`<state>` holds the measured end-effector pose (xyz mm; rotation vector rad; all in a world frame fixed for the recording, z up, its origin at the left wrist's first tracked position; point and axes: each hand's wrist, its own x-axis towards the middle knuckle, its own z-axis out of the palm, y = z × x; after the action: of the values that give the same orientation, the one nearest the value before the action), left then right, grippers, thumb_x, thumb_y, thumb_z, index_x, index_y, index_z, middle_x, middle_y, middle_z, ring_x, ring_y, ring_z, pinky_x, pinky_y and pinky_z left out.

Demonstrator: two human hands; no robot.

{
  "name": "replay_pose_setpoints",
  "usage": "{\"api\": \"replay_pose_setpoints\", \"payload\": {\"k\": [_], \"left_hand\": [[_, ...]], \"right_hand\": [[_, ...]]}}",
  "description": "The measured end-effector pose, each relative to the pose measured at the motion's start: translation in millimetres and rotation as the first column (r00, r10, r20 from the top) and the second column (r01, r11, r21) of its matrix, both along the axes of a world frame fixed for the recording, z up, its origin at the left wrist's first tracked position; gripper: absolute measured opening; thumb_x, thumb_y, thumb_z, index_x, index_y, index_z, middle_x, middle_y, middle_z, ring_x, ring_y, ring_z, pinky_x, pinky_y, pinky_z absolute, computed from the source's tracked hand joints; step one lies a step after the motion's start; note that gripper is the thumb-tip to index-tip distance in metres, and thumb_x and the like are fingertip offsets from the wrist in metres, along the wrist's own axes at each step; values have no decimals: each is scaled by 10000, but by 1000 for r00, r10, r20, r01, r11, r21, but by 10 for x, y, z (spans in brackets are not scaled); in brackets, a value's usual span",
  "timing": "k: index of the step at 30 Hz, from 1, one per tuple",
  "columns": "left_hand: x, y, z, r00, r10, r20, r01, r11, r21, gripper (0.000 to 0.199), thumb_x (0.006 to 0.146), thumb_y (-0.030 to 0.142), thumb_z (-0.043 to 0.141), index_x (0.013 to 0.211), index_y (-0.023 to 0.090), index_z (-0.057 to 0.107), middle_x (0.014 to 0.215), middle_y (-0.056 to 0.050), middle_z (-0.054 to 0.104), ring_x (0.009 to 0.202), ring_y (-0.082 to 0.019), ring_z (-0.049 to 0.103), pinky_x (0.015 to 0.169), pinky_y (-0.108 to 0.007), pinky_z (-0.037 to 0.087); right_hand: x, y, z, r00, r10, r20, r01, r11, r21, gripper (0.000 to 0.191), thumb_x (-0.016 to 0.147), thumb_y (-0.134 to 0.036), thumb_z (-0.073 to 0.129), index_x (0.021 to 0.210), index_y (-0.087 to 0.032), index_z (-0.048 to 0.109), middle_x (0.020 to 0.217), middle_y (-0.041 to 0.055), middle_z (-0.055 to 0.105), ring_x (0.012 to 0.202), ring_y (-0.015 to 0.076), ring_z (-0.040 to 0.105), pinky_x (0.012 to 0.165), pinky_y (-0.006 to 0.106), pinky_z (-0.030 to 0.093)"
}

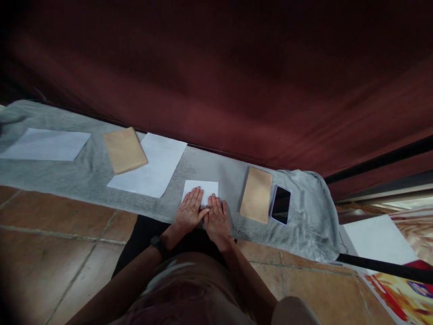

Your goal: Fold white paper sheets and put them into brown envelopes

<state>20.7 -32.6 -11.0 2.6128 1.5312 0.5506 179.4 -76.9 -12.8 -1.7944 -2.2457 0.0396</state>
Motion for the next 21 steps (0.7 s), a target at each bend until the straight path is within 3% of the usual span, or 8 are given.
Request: {"api": "replay_pose_setpoints", "payload": {"k": [3,11,16,21], "left_hand": [[-89,28,-5,999,30,-12,-30,1000,-2,757,1027,536,394,1565,11,304,1628,-236,318,1558,-300,214,1260,-483,261],[-246,36,14,996,81,-38,-83,995,-55,802,1018,544,399,1594,15,221,1642,-247,279,1560,-318,196,1256,-514,248],[-220,37,35,994,90,-60,-95,992,-82,801,1012,550,398,1590,18,240,1647,-256,248,1564,-329,176,1259,-536,228],[-214,49,14,993,92,-69,-98,991,-91,815,999,546,433,1594,28,229,1651,-256,235,1561,-340,182,1258,-546,220]], "right_hand": [[-10,8,17,1000,-9,-1,9,1000,4,557,1073,-291,325,1592,-88,315,1629,149,370,1519,262,326,1252,498,228],[21,12,83,1000,4,-13,-5,998,-56,559,1083,-325,300,1587,-85,324,1639,156,343,1525,267,311,1247,513,227],[15,251,145,998,18,-67,-22,998,-52,527,1085,-288,262,1551,-85,401,1602,166,409,1492,267,376,1233,534,238],[-80,499,83,999,-4,-52,3,1000,-18,552,1079,-304,303,1565,-47,357,1611,201,377,1505,284,351,1235,552,214]]}}
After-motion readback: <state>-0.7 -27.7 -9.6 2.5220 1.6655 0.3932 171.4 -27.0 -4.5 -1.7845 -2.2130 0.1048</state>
